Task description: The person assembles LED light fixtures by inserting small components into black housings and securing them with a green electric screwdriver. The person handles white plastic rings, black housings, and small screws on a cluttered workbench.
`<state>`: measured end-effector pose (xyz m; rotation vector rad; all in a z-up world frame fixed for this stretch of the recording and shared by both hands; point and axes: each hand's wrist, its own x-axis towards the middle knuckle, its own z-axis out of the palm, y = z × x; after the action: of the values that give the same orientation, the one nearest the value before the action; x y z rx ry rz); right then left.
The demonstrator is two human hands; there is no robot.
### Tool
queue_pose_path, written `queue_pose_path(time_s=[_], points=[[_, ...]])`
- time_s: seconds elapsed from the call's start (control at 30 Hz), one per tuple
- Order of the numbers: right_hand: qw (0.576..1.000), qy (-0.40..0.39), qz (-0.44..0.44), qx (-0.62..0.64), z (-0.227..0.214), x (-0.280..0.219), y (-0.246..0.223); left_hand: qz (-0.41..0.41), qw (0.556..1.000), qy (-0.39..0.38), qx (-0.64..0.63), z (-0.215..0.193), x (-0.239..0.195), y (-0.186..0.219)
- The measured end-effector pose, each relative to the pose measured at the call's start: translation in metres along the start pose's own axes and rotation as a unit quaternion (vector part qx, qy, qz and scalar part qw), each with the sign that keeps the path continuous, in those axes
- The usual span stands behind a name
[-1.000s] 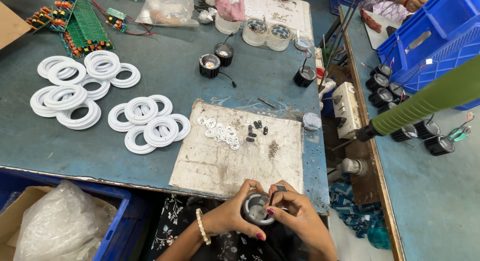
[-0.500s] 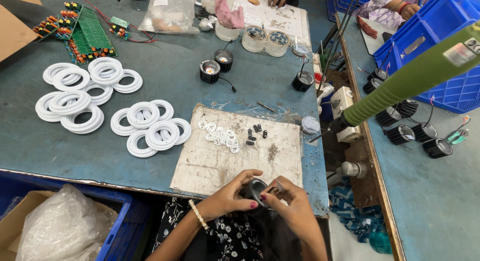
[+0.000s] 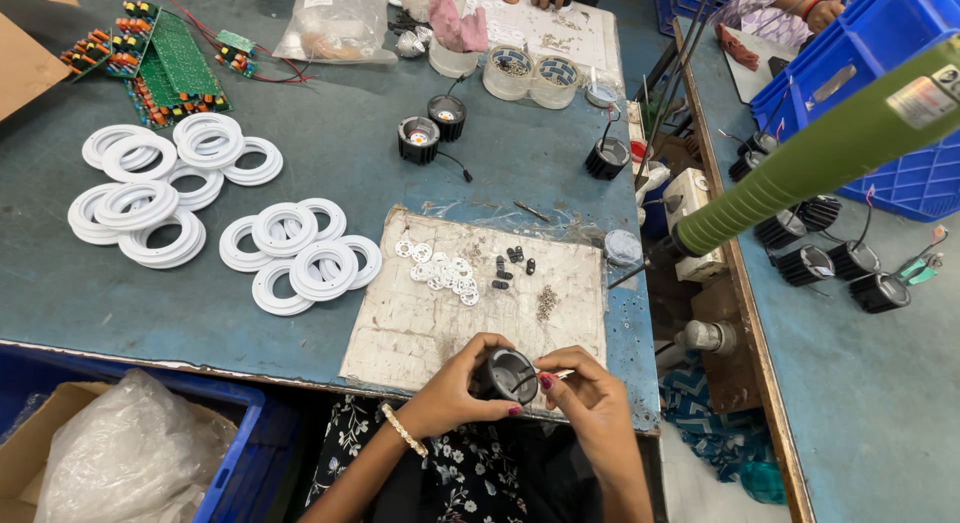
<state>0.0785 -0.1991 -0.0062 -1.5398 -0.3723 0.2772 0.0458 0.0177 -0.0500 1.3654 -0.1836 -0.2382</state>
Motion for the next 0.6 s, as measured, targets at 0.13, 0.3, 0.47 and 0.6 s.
queue_pose_path(time_s=[0.13,0.3,0.47,0.6], points=[[0.998,-0.062,-0.005,-0.014,-0.006,-0.001,-0.008,0.022,0.999,-0.03,-0.008,0.002,-0.008,0.011],[0.996,-0.084,0.001,-0.044,-0.006,-0.008,-0.015,0.094,0.985,0.005,0.147,0.008,-0.016,0.024],[0.999,0.036,0.023,-0.033,-0.003,-0.023,-0.02,0.109,0.969,0.097,0.201,0.022,-0.019,0.029],[0.993,0.007,0.105,-0.059,-0.001,-0.035,-0.025,0.105,0.963,0.143,0.203,0.03,-0.021,0.029]])
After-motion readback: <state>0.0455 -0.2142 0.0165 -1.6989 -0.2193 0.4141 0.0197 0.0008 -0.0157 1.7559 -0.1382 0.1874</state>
